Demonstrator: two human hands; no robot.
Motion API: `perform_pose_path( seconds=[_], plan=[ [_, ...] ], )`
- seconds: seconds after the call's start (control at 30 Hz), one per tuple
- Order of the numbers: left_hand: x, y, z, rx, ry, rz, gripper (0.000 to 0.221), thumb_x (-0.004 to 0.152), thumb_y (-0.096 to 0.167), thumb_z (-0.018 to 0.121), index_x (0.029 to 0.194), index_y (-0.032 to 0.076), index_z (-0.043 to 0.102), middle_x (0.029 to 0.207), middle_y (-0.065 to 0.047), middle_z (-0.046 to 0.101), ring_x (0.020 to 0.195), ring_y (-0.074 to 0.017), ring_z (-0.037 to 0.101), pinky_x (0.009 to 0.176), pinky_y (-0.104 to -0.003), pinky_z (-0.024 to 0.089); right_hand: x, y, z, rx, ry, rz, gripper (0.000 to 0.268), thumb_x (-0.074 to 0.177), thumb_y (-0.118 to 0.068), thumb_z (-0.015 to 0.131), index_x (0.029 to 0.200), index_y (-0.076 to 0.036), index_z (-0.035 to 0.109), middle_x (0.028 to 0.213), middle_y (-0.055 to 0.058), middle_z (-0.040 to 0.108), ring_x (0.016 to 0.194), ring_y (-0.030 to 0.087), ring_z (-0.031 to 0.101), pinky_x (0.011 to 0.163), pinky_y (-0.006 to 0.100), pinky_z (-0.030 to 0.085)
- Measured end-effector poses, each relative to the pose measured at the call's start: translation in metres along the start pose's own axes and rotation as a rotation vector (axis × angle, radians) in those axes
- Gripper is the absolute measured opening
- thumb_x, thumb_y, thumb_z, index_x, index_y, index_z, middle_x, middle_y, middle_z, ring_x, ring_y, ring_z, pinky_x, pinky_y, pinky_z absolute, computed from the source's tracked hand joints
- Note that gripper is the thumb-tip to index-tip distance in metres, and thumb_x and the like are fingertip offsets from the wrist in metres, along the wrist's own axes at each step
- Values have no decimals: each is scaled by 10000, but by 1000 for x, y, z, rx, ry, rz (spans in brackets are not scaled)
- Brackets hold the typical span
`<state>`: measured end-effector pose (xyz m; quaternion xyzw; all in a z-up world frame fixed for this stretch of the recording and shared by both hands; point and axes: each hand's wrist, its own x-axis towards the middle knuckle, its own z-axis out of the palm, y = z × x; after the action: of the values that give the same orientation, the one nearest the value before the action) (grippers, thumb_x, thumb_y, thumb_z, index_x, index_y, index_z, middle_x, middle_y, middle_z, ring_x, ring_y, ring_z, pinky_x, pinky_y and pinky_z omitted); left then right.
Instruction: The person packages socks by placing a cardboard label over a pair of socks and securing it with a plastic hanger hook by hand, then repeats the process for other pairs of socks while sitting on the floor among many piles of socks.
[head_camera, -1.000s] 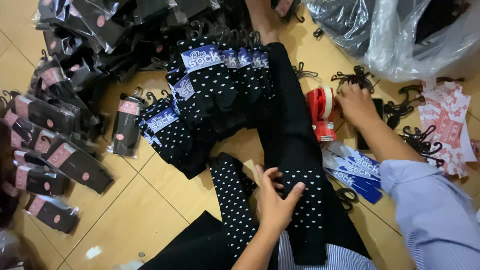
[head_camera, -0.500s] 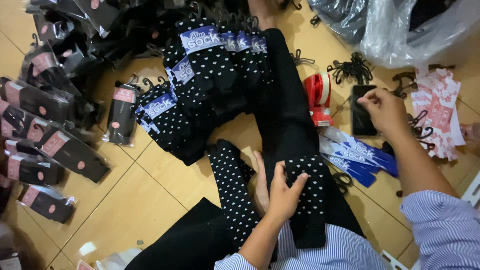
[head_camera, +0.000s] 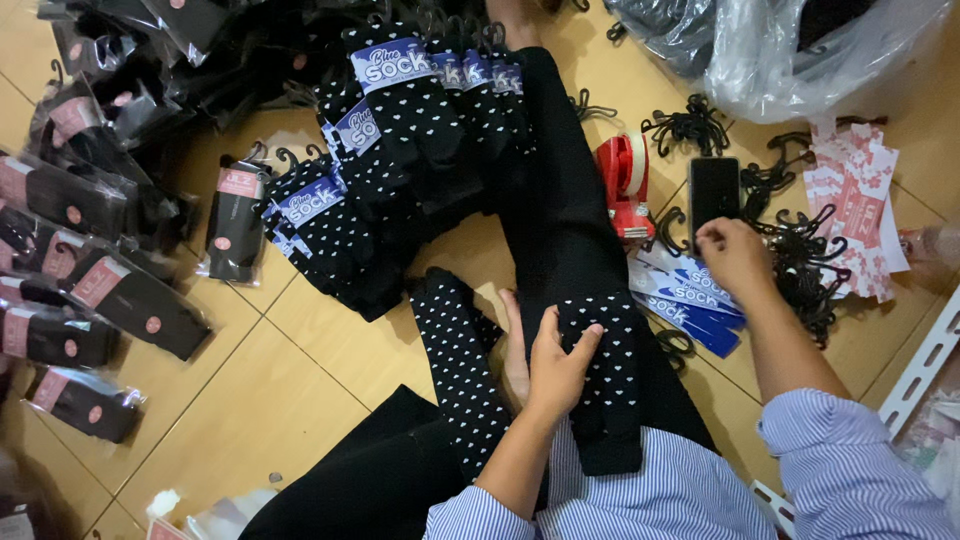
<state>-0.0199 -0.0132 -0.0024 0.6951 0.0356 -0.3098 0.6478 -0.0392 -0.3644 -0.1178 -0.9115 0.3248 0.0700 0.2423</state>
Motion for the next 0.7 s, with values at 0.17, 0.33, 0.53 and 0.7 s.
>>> perform_pose_path(
  seconds=[0.17, 0.33, 0.53, 0.7],
  plan=[
    [5, -21, 3, -15, 20, 18, 448, 982, 218, 782, 1373, 56, 636, 1320, -216, 725, 1368, -355, 645, 1146, -512, 505, 5, -2, 37, -294, 115, -164, 306, 923, -335, 848, 1143, -126, 811, 1265, 128, 675, 1180, 434, 681, 972, 557, 599],
    [4, -16, -6, -17, 44, -26, 488, 968, 241, 800, 1395, 74, 632, 1350, -178, 735, 1381, -318, 653, 1161, -483, 511, 29, 37, 63, -301, 26, -48, 262, 1042, -374, 703, 1226, -190, 730, 1314, 68, 625, 1223, 397, 669, 959, 585, 607],
    [3, -10, 3, -6, 25, 19, 458, 983, 207, 776, 1388, 51, 632, 1341, -245, 719, 1393, -383, 627, 1145, -526, 501, -2, -16, 24, -427, 98, -191, 337, 971, -330, 826, 1213, -99, 784, 1330, 105, 585, 1333, 390, 565, 1077, 550, 547],
    [-7, 17, 0, -17, 4, -55, 560, 987, 250, 781, 1464, 34, 583, 1472, -219, 670, 1484, -339, 563, 1223, -487, 450, -1, -17, 3, -174, 45, -141, 265, 1019, -290, 801, 1178, -79, 820, 1184, 171, 720, 1189, 465, 677, 1042, 580, 559]
  ],
)
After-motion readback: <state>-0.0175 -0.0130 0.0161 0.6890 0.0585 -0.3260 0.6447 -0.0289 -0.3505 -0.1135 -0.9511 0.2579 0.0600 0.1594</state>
